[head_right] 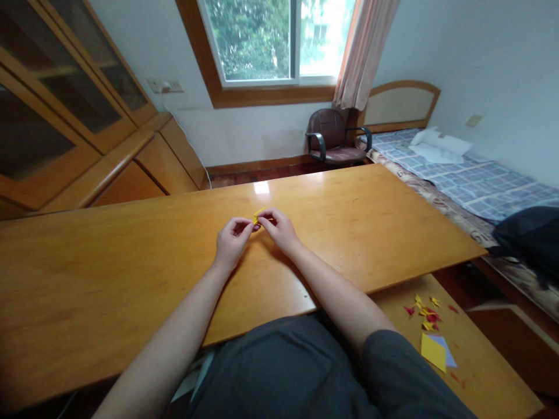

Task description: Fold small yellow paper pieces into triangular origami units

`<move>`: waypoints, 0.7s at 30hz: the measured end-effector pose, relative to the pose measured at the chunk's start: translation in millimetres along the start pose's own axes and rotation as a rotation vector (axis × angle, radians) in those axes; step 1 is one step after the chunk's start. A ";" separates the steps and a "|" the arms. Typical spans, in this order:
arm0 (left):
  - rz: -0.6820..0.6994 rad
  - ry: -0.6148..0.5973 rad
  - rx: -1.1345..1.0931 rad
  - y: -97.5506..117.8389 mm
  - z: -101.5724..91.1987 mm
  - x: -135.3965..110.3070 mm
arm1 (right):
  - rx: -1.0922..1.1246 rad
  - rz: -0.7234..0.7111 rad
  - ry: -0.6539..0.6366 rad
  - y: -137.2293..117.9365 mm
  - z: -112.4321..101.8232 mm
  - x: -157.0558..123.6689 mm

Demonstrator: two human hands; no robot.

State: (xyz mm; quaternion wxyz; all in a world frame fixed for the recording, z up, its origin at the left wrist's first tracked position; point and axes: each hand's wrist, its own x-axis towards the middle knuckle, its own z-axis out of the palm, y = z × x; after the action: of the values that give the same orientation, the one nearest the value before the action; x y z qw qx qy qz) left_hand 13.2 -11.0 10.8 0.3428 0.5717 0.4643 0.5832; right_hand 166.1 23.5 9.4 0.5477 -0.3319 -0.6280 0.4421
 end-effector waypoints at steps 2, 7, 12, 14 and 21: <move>-0.043 -0.006 -0.094 -0.8 0.5 0.6 | -0.036 -0.013 -0.012 -1.1 -1.0 -0.3; -0.084 -0.020 -0.167 -3.5 0.6 3.8 | -0.071 -0.033 -0.064 -1.7 -2.4 -1.0; -0.117 -0.067 -0.180 -2.7 -1.1 4.5 | -0.042 -0.016 -0.049 1.4 -1.7 -0.8; -0.121 -0.083 -0.181 -2.7 -2.1 4.1 | -0.015 0.001 -0.050 1.5 -1.4 -0.7; -0.134 -0.106 -0.194 -7.9 -4.3 4.6 | -0.008 0.018 -0.053 -0.3 -2.1 -0.5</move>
State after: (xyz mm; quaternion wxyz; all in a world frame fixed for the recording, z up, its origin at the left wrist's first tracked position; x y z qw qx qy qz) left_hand 7.5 -4.7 5.3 0.4584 0.5336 0.4242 0.5702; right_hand 168.3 23.4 9.5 0.5257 -0.3280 -0.6411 0.4528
